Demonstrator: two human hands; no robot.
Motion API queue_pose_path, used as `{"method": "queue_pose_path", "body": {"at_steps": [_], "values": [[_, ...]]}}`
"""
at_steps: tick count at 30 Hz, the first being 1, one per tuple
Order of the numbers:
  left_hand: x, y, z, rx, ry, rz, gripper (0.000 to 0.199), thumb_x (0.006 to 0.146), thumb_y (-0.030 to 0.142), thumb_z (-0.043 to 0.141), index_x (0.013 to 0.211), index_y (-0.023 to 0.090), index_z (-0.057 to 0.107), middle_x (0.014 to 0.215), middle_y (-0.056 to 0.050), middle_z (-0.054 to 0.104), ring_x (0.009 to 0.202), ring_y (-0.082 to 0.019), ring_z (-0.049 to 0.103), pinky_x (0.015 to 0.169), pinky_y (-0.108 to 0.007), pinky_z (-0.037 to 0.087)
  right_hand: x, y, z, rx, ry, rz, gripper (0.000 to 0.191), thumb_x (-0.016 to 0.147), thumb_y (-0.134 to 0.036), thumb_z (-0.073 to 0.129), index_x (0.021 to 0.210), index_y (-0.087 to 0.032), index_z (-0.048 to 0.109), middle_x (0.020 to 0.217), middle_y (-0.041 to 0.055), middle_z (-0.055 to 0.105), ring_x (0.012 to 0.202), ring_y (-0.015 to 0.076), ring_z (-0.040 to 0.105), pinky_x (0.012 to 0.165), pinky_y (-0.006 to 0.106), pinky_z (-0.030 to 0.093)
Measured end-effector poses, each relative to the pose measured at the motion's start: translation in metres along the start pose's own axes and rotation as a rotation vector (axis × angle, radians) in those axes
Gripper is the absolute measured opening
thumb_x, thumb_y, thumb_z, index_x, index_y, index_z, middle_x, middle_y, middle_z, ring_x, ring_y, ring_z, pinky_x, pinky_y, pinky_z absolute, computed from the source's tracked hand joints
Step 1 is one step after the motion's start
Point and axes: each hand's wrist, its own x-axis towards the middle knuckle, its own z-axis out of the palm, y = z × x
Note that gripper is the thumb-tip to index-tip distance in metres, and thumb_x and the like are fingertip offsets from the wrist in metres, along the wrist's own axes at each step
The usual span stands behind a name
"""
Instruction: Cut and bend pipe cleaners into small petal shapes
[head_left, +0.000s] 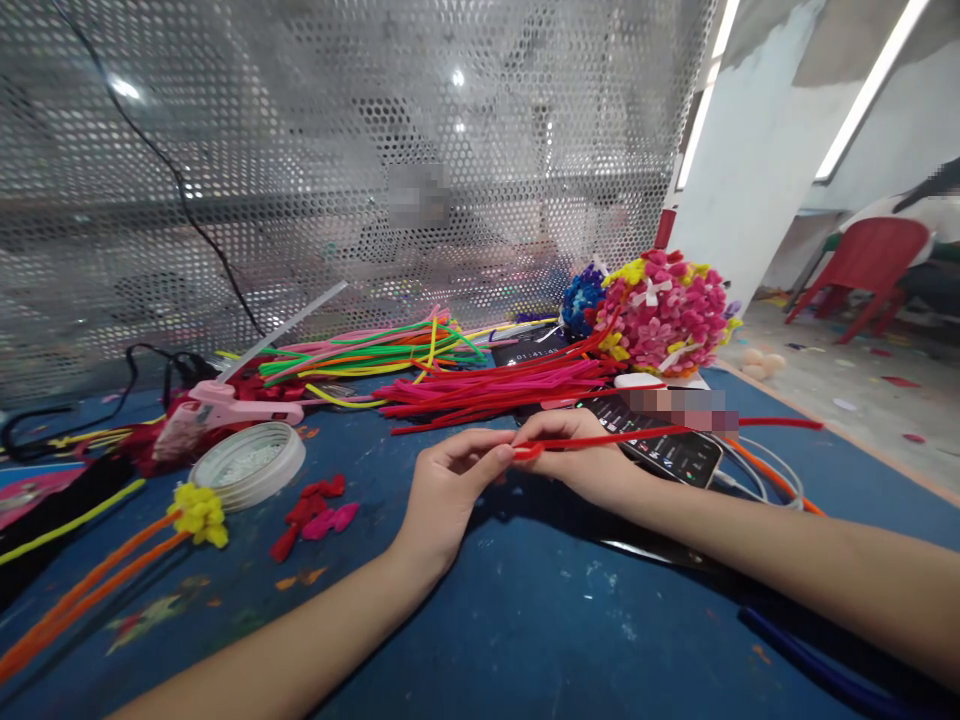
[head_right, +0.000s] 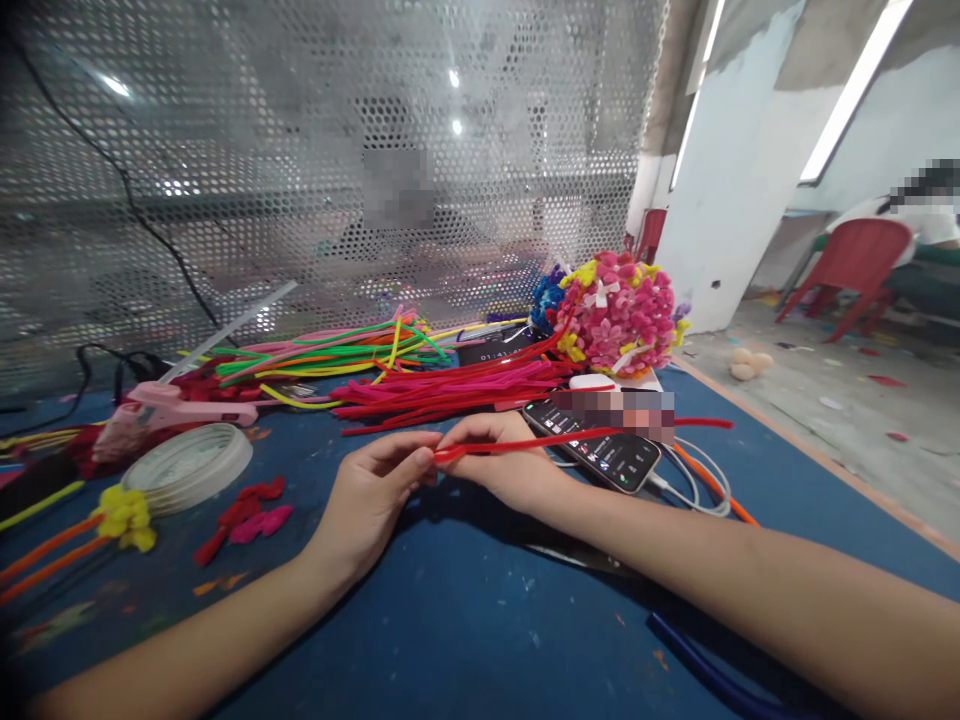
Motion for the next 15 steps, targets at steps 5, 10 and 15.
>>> {"method": "queue_pose_path", "body": {"at_steps": [5,10,15], "values": [[-0.0007,0.0032,0.0014,0.068,0.048,-0.060,0.016,0.064,0.029,0.074,0.075,0.018,0.072,0.061,0.000,0.067,0.053,-0.009,0.057,0.054,-0.018,0.047,-0.0019,-0.0008,0.0002,-0.124,0.038,0.019,0.005,0.066,-0.019,0.066,0.069,-0.016,0.066,0.060,-0.0026,0.063,0.053,0.0076,0.053,0.052,0.019,0.041],[-0.0027,0.0078,0.0025,0.163,0.082,-0.077,0.015,0.065,0.030,0.072,0.066,0.015,0.071,0.054,0.000,0.066,0.049,-0.009,0.058,0.053,-0.018,0.048,-0.0029,0.0004,0.0003,-0.167,0.035,0.060,0.009,0.066,-0.023,0.066,0.071,-0.015,0.067,0.060,-0.0022,0.062,0.052,0.0076,0.052,0.051,0.019,0.041],[-0.0028,0.0098,0.0021,0.211,0.126,-0.082,0.018,0.065,0.031,0.072,0.063,0.014,0.069,0.050,0.001,0.064,0.046,-0.009,0.057,0.051,-0.017,0.047,-0.0038,-0.0023,0.0024,-0.173,0.001,0.089,0.013,0.069,-0.026,0.065,0.073,-0.015,0.067,0.059,-0.0026,0.060,0.050,0.0060,0.048,0.048,0.017,0.037]]}}
